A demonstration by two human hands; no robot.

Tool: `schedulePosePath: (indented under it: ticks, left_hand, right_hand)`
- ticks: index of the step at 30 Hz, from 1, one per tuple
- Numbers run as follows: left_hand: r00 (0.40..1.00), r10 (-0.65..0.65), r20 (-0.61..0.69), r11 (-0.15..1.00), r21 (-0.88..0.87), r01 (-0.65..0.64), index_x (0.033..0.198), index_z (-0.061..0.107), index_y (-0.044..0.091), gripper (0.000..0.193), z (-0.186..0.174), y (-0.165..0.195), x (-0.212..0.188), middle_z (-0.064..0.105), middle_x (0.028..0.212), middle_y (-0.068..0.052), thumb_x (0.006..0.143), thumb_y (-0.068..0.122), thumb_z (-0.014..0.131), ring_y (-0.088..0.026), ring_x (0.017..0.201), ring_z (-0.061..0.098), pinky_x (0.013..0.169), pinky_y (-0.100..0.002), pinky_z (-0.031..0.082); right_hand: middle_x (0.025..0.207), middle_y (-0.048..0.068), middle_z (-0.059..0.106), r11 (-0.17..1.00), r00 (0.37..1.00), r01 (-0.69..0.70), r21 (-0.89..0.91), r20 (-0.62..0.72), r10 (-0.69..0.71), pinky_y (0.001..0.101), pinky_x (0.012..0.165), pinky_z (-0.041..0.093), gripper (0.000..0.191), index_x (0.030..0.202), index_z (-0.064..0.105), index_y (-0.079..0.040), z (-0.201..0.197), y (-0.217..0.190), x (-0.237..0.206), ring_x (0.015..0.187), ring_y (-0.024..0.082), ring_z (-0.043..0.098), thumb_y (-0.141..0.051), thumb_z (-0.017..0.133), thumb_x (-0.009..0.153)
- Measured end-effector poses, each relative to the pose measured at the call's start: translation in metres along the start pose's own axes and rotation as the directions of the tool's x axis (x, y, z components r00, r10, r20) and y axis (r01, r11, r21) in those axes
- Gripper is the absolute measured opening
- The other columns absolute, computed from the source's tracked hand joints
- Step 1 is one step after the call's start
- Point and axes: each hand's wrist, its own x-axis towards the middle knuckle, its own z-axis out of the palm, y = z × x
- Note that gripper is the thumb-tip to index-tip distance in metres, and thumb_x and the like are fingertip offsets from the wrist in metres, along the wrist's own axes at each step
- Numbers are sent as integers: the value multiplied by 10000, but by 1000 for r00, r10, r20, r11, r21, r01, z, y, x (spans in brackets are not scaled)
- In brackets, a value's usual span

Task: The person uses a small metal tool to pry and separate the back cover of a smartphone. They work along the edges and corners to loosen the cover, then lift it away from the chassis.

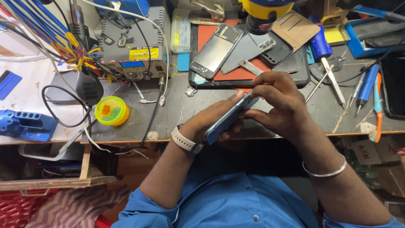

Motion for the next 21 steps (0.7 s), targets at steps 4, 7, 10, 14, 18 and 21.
schedulePosePath:
  ticks: [4,7,10,14,18,21]
  left_hand:
    - [1000,6,18,1000,-4,-6,927,654,83,788,1,2,-2,570,648,-26,866,823,390,-73,428,520,348,-198,424]
    - [997,67,28,984,-168,-61,1034,669,115,695,1,3,-4,586,725,-9,854,758,477,-53,513,550,373,-193,391]
    - [993,73,97,980,-190,-54,1045,692,85,752,1,3,-5,549,703,-3,897,782,455,-42,473,479,359,-172,368]
    - [984,122,129,980,-176,-98,1013,660,67,741,-2,0,-6,531,681,-13,914,770,450,-53,437,461,354,-176,378]
    - [992,66,110,982,-182,-45,1017,674,76,735,-2,-1,-3,538,689,-10,913,765,439,-48,448,470,366,-174,381]
    - [988,86,126,983,-174,-63,985,660,84,728,-2,-1,-2,534,682,-15,910,771,430,-53,435,462,356,-175,374]
  right_hand:
    - [1163,107,631,1000,998,14,15,53,-15,413,916,514,371,945,655,-91,2,-2,5,1086,299,621,-167,919,696]
    - [1174,105,631,989,989,137,-55,59,-134,462,966,471,337,865,645,-121,10,-3,6,1130,342,602,-151,907,656]
    - [1259,110,626,995,996,92,-49,18,-91,462,1036,474,387,1002,631,-102,14,-3,2,1210,350,600,-101,873,701]
    - [1324,115,623,998,999,53,18,12,-53,474,1078,474,468,1096,572,-102,15,-3,-4,1276,348,598,-44,850,725]
    - [1317,123,624,997,997,71,28,0,-71,477,1085,486,513,1132,574,-86,14,-2,-3,1279,362,596,-39,861,709]
    - [1296,117,630,996,997,82,28,9,-82,471,1066,497,507,1122,582,-80,13,-3,-1,1262,353,605,-69,887,717]
